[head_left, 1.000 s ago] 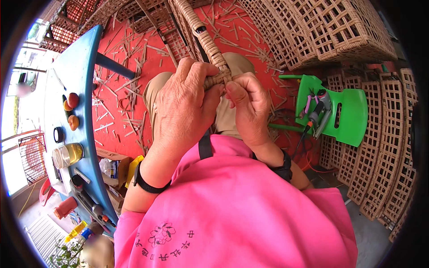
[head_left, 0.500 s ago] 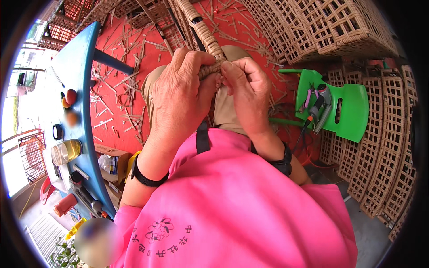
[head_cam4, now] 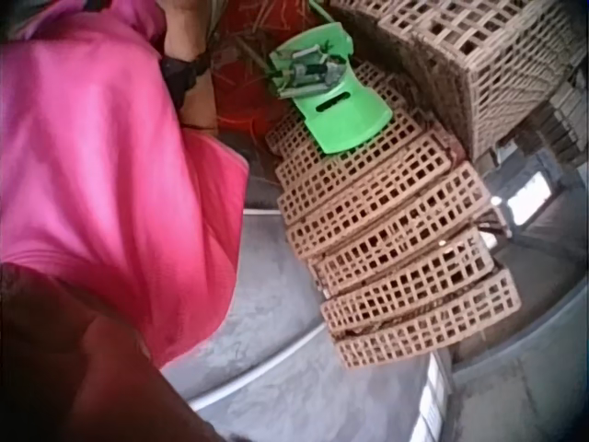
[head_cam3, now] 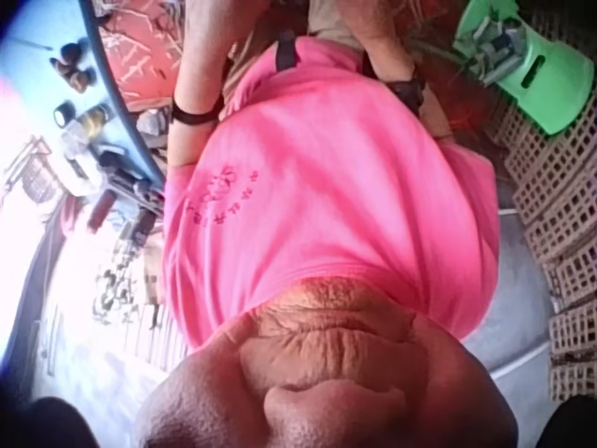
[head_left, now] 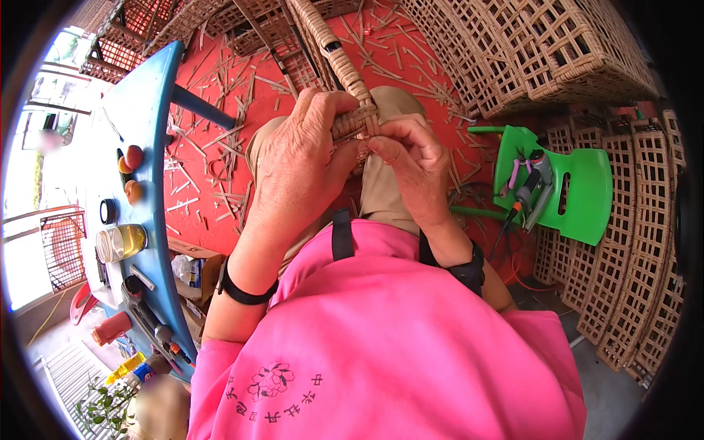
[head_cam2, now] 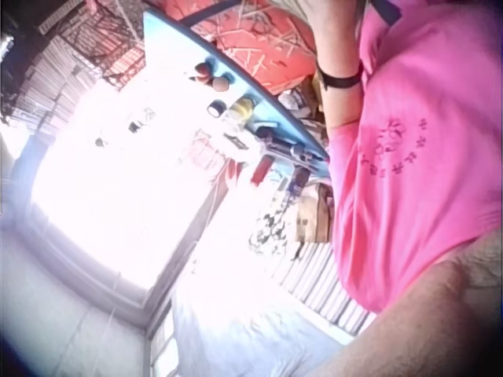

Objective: Weaving wicker strands around the frame of a piece of furniture and securing them with a staple gun.

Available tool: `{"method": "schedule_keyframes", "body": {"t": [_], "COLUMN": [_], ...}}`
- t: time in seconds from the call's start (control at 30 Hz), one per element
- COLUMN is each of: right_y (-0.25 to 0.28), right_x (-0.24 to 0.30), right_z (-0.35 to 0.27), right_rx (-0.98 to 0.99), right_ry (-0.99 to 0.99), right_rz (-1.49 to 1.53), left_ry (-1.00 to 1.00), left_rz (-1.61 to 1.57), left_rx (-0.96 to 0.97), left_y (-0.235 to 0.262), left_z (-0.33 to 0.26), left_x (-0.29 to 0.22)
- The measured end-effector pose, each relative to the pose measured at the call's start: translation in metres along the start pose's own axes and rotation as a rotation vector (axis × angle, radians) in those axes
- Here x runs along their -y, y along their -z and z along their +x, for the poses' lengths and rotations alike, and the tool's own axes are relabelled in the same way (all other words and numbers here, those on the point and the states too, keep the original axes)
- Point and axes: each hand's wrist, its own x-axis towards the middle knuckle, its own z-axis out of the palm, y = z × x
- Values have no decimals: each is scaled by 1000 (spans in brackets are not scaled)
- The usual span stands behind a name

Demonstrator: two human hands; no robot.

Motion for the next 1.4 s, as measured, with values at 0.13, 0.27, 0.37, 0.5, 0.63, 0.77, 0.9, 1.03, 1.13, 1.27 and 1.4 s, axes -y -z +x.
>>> {"method": "schedule_keyframes", "body": {"t": [0.13, 0.27, 0.37, 0.5, 0.63, 0.77, 0.9, 1.03, 1.13, 1.27, 1.4], "right_y": [-2, -3, -5, -6, -9, -9, -4, -1, 18, 80, 211], "right_x": [2, -7, -5, -10, -13, -17, -11, -14, -13, -49, -142], "right_z": [-2, -1, 5, 4, 7, 7, 10, 11, 19, 16, -4], "right_rx": [15, 6, 15, -6, -26, -29, -45, -36, 23, -295, -633], "right_ry": [-106, -49, 46, 22, 59, 63, 46, 46, 73, -232, -258], "right_rz": [73, 97, 47, 24, 45, 28, 20, 26, -24, 102, -444], "left_ry": [94, 90, 158, 237, 249, 181, 246, 371, 323, 312, 51], "left_rz": [-63, -27, -31, -79, -67, -77, -56, -123, -188, -139, 31], "left_rx": [23, 36, 53, 40, 3, -80, -79, -97, -189, -164, -157], "left_y": [5, 4, 5, 1, -2, -9, -15, -25, -25, -32, -38], "left_z": [2, 6, 9, 11, 12, 10, 11, 13, 9, 7, 1], "left_x": [-5, -8, -10, -7, -7, -3, -9, -16, -5, -8, -8]}}
